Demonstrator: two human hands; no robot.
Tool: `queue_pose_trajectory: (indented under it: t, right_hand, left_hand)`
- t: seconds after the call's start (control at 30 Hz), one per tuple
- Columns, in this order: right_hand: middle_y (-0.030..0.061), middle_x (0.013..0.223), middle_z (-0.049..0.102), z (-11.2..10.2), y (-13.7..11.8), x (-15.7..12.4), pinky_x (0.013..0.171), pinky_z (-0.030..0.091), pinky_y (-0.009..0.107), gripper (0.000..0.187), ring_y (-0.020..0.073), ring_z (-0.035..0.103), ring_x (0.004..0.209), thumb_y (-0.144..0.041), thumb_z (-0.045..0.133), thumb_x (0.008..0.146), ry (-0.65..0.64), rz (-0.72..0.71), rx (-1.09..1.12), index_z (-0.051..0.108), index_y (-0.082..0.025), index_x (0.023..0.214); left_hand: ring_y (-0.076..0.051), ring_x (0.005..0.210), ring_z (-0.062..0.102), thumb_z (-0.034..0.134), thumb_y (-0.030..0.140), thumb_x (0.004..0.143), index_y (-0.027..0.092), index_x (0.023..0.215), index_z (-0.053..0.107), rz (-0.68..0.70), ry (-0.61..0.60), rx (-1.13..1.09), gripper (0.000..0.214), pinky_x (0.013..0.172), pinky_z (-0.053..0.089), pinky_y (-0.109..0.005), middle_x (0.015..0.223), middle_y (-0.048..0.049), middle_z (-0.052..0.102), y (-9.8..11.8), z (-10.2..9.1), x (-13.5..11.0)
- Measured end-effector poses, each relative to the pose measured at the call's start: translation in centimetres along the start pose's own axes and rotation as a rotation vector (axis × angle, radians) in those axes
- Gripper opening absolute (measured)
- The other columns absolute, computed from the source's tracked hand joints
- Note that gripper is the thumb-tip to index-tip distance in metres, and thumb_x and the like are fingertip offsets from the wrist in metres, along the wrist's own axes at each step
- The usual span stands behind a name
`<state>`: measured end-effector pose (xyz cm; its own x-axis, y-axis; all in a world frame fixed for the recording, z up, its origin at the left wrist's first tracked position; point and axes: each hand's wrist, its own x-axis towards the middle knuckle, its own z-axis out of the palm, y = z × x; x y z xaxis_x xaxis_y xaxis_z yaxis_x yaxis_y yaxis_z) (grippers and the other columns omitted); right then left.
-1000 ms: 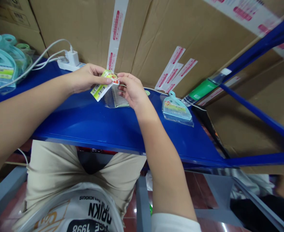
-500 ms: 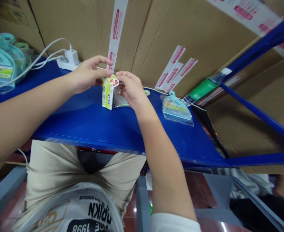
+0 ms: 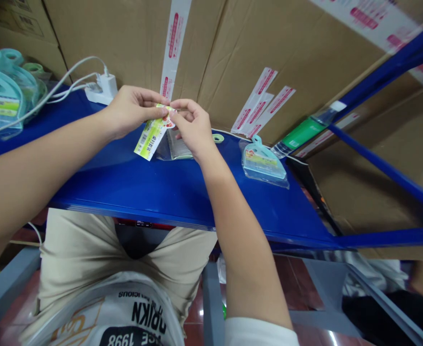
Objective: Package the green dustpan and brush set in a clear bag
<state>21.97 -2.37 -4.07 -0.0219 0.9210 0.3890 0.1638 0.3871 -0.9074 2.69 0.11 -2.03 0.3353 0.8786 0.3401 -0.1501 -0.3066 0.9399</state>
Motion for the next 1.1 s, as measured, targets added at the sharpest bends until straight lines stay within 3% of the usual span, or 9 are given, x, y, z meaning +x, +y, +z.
queue_pose_trajectory:
  t: [0.23, 0.47, 0.7, 0.83, 0.93, 1.1]
  right_hand:
    - [0.0021, 0.111, 0.08, 0.0, 0.8, 0.6, 0.089, 0.07, 0.04, 0.038, 0.0258, 0.078, 0.118, -0.052, 0.089, 0.087, 0.062, -0.003, -0.007, 0.076, -0.027, 0.112]
    - [0.003, 0.108, 0.08, -0.4, 1.7, 1.4, 0.091, 0.071, 0.043, 0.033, 0.0249, 0.079, 0.113, -0.051, 0.091, 0.087, 0.078, 0.038, 0.065, 0.077, -0.026, 0.105]
    - [0.0002, 0.102, 0.079, -0.5, 0.4, 1.0, 0.09, 0.07, 0.043, 0.028, 0.0236, 0.08, 0.109, -0.047, 0.091, 0.086, 0.121, 0.09, 0.129, 0.077, -0.029, 0.101]
    - [0.0015, 0.103, 0.078, -0.3, -0.2, 0.8, 0.09, 0.069, 0.043, 0.022, 0.0243, 0.079, 0.111, -0.041, 0.089, 0.088, 0.17, 0.111, 0.127, 0.074, -0.027, 0.097]
    - [0.0011, 0.103, 0.077, -0.2, -0.1, 0.8, 0.09, 0.069, 0.042, 0.022, 0.0233, 0.078, 0.111, -0.039, 0.089, 0.088, 0.168, 0.124, 0.128, 0.073, -0.027, 0.096]
    - [-0.0009, 0.101, 0.075, 0.5, -0.1, 0.4, 0.09, 0.068, 0.04, 0.03, 0.0223, 0.078, 0.109, -0.042, 0.091, 0.087, 0.147, 0.138, 0.156, 0.073, -0.028, 0.107]
  left_hand:
    - [-0.033, 0.118, 0.077, 0.093, 0.004, 0.078, 0.022, 0.086, 0.078, 0.014, -0.005, -0.011, 0.025, 0.119, 0.051, -0.057, 0.085, -0.0028, 0.083, -0.2, -0.1, 0.1]
    - [-0.027, 0.098, 0.073, 0.091, 0.011, 0.083, 0.028, 0.079, 0.079, 0.019, 0.037, 0.044, 0.021, 0.104, 0.058, -0.055, 0.088, -0.0008, 0.084, 0.1, -0.1, -0.1]
    - [-0.024, 0.094, 0.075, 0.087, 0.013, 0.087, 0.026, 0.089, 0.075, -0.011, 0.128, 0.08, 0.018, 0.103, 0.056, -0.051, 0.076, 0.0026, 0.077, 0.9, 0.2, -0.2]
    - [-0.025, 0.082, 0.066, 0.097, 0.019, 0.067, 0.035, 0.109, 0.073, 0.034, -0.008, -0.023, 0.05, 0.096, 0.053, -0.054, 0.07, 0.0063, 0.075, 0.4, 0.1, -0.3]
    - [-0.028, 0.09, 0.065, 0.101, 0.029, 0.058, 0.035, 0.097, 0.076, 0.084, -0.09, -0.016, 0.047, 0.1, 0.052, -0.057, 0.074, 0.0031, 0.075, -0.3, -0.1, -0.3]
    - [-0.037, 0.121, 0.062, 0.105, 0.037, 0.064, 0.029, 0.084, 0.079, 0.093, -0.1, 0.02, 0.034, 0.116, 0.042, -0.061, 0.087, -0.0022, 0.081, -0.8, -0.5, 0.0]
